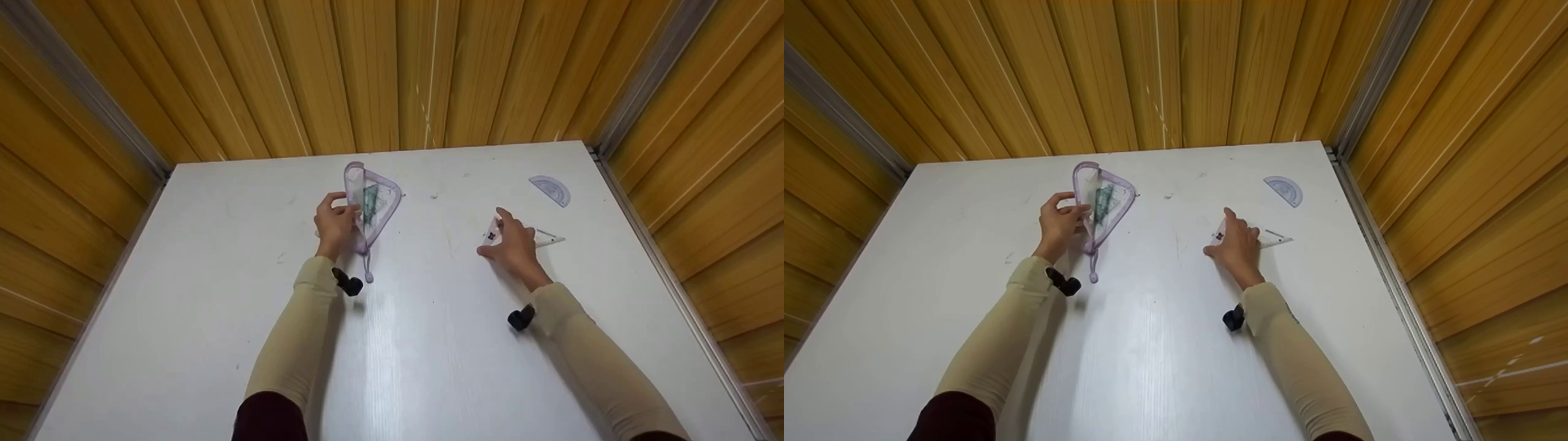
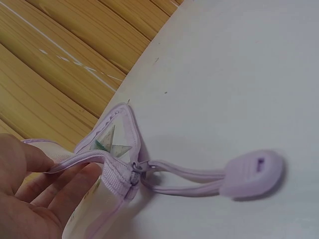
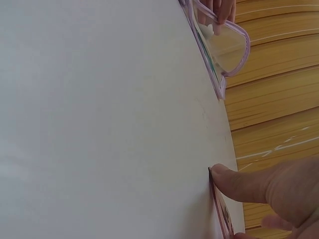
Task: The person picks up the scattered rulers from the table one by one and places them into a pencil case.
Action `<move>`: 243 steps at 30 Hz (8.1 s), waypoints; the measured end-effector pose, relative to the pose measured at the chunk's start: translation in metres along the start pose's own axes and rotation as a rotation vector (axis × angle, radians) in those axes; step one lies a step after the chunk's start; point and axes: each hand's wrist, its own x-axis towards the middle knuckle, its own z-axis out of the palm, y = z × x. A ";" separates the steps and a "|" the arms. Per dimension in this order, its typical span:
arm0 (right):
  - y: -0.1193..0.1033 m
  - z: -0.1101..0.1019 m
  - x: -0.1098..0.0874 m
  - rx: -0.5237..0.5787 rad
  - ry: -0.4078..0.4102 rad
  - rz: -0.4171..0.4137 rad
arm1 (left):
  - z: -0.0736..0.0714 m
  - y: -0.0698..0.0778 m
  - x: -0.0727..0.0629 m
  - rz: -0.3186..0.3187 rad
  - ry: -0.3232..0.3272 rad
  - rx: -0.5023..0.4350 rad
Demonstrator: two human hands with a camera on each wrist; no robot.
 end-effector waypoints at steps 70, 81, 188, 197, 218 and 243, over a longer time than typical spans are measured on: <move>-0.003 -0.026 0.040 0.176 -0.051 0.074 | 0.001 -0.006 0.000 0.032 -0.014 -0.009; -0.006 -0.029 0.044 0.195 -0.013 0.045 | 0.002 -0.008 0.000 0.004 0.003 0.022; -0.104 0.042 0.099 0.477 -0.072 -0.064 | -0.004 -0.008 -0.005 0.051 -0.010 0.006; -0.116 0.052 0.103 0.448 -0.097 -0.062 | -0.003 -0.007 -0.005 0.046 0.007 0.012; -0.143 0.072 0.113 0.441 -0.119 -0.123 | -0.001 -0.007 -0.003 0.050 0.002 -0.008; -0.161 0.115 0.113 0.384 -0.150 -0.090 | -0.003 -0.005 -0.005 0.022 0.010 0.026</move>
